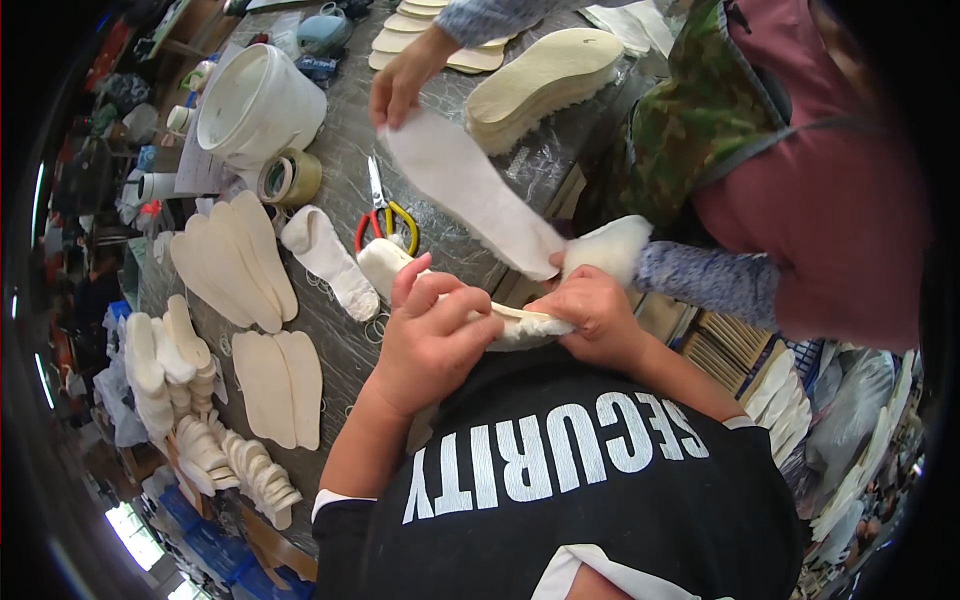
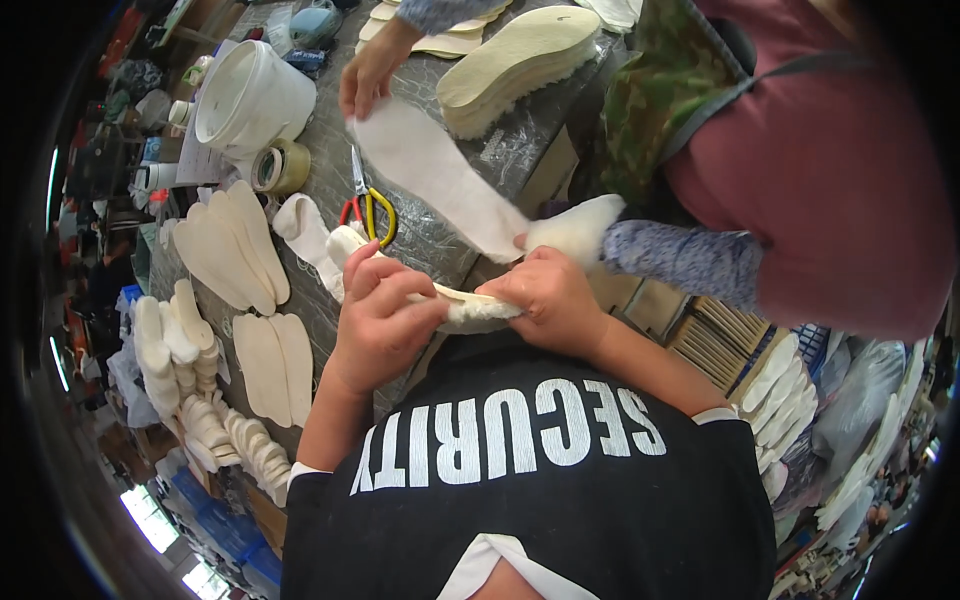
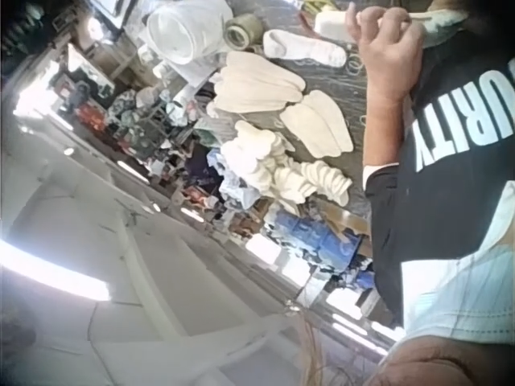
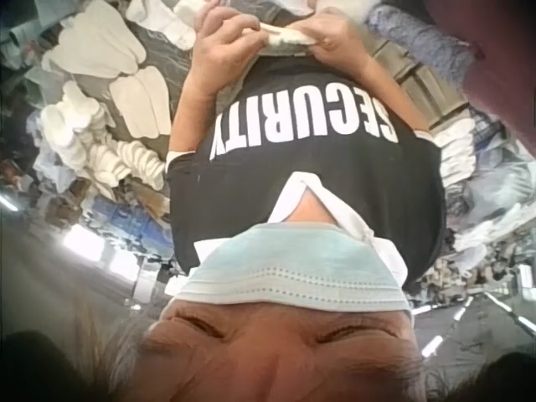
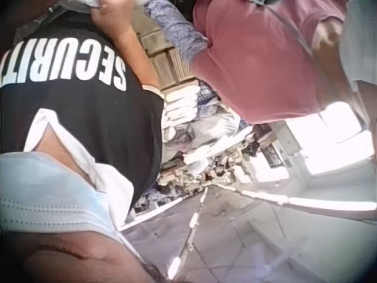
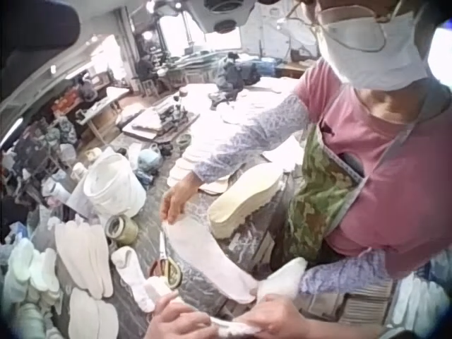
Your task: Trimming excess material from shoe insoles and assembling shoe components at a manufacturing station.
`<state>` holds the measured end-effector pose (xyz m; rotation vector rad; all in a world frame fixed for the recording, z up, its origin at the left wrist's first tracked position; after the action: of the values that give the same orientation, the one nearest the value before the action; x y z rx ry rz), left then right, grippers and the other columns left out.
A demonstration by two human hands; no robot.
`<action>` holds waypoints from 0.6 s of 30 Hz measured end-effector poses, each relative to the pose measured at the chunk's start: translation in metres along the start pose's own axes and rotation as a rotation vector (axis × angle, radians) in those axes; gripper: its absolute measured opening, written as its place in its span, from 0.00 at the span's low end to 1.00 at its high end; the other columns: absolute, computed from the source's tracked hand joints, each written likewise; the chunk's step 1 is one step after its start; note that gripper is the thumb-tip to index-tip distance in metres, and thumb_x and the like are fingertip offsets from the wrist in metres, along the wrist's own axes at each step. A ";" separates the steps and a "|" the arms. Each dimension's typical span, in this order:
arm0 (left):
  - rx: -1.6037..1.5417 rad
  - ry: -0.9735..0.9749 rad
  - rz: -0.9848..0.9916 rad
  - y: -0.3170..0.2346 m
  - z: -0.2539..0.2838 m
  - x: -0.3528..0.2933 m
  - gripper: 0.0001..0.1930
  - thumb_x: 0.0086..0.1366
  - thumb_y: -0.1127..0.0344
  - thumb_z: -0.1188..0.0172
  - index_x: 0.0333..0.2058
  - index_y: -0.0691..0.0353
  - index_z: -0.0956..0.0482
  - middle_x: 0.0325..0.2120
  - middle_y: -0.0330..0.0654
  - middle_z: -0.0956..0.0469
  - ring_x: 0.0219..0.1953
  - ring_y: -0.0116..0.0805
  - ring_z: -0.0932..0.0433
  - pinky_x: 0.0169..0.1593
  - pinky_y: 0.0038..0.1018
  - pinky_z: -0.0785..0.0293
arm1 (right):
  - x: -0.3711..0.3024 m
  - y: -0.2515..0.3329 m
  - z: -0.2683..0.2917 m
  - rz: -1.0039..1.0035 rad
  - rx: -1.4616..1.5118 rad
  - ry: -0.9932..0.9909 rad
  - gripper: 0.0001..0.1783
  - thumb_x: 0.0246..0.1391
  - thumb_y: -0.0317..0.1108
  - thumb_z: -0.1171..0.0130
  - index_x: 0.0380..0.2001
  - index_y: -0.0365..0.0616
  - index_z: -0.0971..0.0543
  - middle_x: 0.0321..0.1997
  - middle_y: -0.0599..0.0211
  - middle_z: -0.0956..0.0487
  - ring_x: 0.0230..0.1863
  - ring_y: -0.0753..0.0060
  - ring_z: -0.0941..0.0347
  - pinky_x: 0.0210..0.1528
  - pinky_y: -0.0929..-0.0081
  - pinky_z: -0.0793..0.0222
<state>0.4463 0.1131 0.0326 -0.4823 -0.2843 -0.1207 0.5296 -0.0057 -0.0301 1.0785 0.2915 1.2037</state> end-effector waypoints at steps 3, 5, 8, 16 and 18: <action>0.106 -0.082 -0.148 -0.012 0.000 -0.015 0.11 0.46 0.68 0.39 0.32 0.51 0.19 0.34 0.28 0.24 0.35 0.28 0.28 0.60 0.41 0.40 | -0.001 0.004 -0.003 -0.005 0.035 0.002 0.19 0.31 0.23 0.39 0.33 0.51 0.18 0.26 0.69 0.19 0.28 0.65 0.24 0.37 0.68 0.34; 0.130 -0.116 -0.121 -0.014 0.002 -0.021 0.10 0.45 0.69 0.37 0.31 0.52 0.19 0.32 0.29 0.24 0.35 0.29 0.29 0.58 0.41 0.39 | -0.001 0.006 -0.004 0.001 0.035 -0.007 0.19 0.31 0.23 0.39 0.34 0.50 0.18 0.26 0.69 0.19 0.28 0.66 0.23 0.36 0.69 0.34; 0.153 -0.162 -0.083 -0.014 0.006 -0.029 0.10 0.45 0.69 0.36 0.31 0.53 0.20 0.32 0.29 0.24 0.34 0.31 0.30 0.56 0.40 0.38 | 0.003 0.012 -0.007 0.043 0.010 0.013 0.19 0.31 0.24 0.38 0.34 0.49 0.18 0.26 0.70 0.19 0.29 0.67 0.23 0.35 0.69 0.34; 0.056 -0.237 -0.004 -0.014 0.011 -0.047 0.04 0.52 0.71 0.41 0.28 0.57 0.26 0.32 0.33 0.23 0.38 0.32 0.23 0.60 0.40 0.40 | 0.009 0.043 -0.016 0.282 -0.190 0.015 0.16 0.32 0.27 0.38 0.32 0.50 0.19 0.27 0.76 0.19 0.29 0.73 0.23 0.35 0.72 0.34; 0.057 -0.269 0.016 -0.016 0.012 -0.053 0.05 0.53 0.72 0.42 0.26 0.56 0.29 0.31 0.35 0.23 0.33 0.33 0.23 0.58 0.40 0.38 | 0.013 0.051 -0.016 0.317 -0.215 0.005 0.16 0.32 0.28 0.38 0.31 0.50 0.20 0.27 0.77 0.19 0.29 0.74 0.23 0.35 0.72 0.34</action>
<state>0.3902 0.1069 0.0344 -0.4443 -0.5462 -0.0317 0.4927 0.0119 0.0065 0.9563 -0.0088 1.4830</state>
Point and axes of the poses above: each hand's wrist, its own x-axis towards the middle knuckle, its own z-axis out of the back of the hand, y = z × x, the point moved 8 cm from there along x, towards the middle knuckle
